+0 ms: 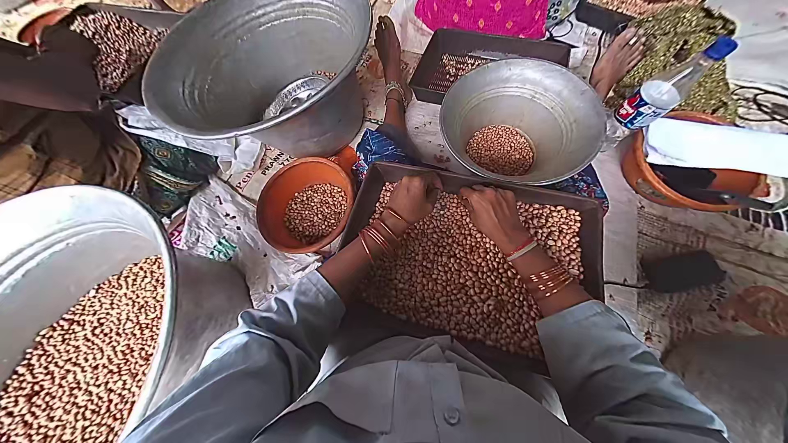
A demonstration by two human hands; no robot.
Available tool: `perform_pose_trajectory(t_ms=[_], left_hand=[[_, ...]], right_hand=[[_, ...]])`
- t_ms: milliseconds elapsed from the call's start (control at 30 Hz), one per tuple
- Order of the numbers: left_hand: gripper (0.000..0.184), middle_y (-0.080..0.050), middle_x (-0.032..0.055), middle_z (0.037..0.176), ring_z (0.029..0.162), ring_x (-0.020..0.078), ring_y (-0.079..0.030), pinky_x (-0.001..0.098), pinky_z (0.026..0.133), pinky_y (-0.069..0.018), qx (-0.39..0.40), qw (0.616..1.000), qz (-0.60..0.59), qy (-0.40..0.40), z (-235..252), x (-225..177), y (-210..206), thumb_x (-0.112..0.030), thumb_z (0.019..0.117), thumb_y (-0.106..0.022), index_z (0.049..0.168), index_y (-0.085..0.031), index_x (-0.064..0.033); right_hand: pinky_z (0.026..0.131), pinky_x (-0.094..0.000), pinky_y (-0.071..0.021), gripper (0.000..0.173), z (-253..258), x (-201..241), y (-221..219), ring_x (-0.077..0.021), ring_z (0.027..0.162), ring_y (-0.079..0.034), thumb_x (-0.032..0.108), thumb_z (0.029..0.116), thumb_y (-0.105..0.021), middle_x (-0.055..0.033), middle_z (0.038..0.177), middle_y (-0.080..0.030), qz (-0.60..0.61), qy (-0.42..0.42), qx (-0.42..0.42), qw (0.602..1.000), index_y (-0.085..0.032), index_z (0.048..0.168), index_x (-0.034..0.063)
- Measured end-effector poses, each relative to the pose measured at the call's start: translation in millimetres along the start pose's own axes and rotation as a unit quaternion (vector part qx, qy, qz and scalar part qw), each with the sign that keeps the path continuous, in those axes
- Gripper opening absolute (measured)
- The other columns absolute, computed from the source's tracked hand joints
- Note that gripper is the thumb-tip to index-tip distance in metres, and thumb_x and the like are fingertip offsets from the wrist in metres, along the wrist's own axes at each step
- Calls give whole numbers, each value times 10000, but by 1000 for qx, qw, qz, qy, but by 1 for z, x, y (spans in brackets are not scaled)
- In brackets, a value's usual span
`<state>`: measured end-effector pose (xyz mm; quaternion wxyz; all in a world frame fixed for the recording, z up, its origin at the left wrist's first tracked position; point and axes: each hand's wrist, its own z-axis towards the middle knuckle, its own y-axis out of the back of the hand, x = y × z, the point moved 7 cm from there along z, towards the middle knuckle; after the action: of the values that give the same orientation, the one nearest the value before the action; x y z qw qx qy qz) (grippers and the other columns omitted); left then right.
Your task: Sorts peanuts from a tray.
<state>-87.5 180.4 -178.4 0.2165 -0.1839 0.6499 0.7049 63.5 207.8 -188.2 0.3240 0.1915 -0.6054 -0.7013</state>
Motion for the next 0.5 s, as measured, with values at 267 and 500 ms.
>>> perform_pose_trajectory(t_ms=[267, 500], left_hand=[[200, -742, 150, 1119, 1166, 351, -671, 488, 1012, -534, -34, 981, 95, -167, -2, -22, -35, -12, 981, -596, 1078, -770, -33], [157, -729, 189, 1102, 1169, 392, -660, 520, 1011, -526, -31, 990, 78, -113, 1, -19, -38, -59, 972, -622, 1055, -746, -9]], right_hand=[[595, -560, -486, 128, -4, -17, 22, -346, 712, -681, 184, 939, -676, -122, 768, -694, 140, -54, 9, 989, -741, 1040, 140], [616, -294, -438, 168, -8, -70, 45, -95, 665, -522, 60, 957, -538, -36, 822, -593, 389, -136, -64, 909, -588, 1117, 40]])
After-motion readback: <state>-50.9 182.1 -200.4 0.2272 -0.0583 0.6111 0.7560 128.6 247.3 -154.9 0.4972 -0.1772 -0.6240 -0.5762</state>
